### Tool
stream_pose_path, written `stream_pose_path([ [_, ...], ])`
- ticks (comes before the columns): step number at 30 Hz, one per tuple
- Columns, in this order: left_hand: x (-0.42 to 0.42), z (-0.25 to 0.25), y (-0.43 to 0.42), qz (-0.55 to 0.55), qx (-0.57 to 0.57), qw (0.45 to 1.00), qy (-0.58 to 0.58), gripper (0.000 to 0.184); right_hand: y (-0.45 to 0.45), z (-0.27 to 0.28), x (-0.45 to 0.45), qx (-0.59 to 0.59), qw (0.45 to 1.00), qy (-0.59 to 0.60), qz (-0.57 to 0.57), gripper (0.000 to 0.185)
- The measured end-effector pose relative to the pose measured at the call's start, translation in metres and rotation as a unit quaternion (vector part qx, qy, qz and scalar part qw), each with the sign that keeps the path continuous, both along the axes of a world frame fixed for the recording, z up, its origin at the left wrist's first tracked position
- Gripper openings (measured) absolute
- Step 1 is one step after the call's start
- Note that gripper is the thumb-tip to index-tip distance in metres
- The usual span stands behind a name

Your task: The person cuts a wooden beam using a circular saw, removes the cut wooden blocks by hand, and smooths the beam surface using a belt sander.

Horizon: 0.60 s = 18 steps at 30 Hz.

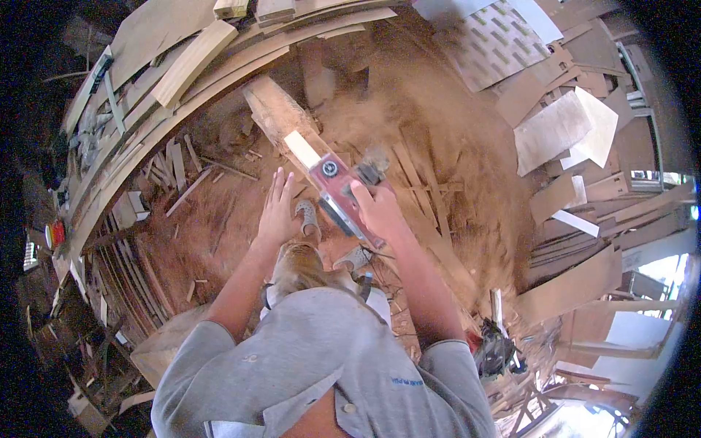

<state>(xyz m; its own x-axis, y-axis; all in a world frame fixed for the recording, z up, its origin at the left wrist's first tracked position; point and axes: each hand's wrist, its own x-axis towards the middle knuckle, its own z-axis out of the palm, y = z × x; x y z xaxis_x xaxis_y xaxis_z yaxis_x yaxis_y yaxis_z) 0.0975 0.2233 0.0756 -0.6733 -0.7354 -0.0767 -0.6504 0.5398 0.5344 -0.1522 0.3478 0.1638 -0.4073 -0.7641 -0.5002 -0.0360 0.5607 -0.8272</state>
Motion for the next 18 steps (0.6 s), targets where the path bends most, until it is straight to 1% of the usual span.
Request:
stream_pose_path([
  [1, -0.005, 0.001, 0.001, -0.007, -0.005, 1.0, 0.005, 0.105, 0.018, -0.001, -0.002, -0.012, 1.0, 0.001, -0.008, 0.061],
  [4, -0.025, 0.009, 0.007, -0.037, -0.006, 0.999, -0.007, 0.102, 0.077, 0.011, -0.011, 0.063, 0.998, 0.001, -0.012, 0.067],
  [7, -0.044, 0.0, 0.008, -0.082, -0.043, 0.996, -0.005, 0.099, 0.139, 0.018, -0.016, 0.081, 0.995, -0.042, -0.043, 0.063],
  [11, -0.062, -0.01, 0.006, -0.105, -0.087, 0.988, -0.067, 0.098, 0.208, 0.029, -0.022, 0.072, 0.997, 0.032, 0.016, 0.061],
  [13, -0.064, -0.017, 0.007, -0.118, -0.1, 0.982, -0.106, 0.099, 0.223, 0.053, -0.017, 0.093, 0.993, 0.054, 0.044, 0.064],
  [16, -0.065, -0.023, 0.007, -0.111, -0.085, 0.984, -0.112, 0.105, 0.225, 0.064, -0.017, 0.14, 0.981, 0.113, 0.076, 0.071],
  [18, -0.065, -0.027, 0.007, -0.119, -0.095, 0.981, -0.117, 0.109, 0.221, 0.062, -0.015, 0.122, 0.977, 0.152, 0.089, 0.054],
])
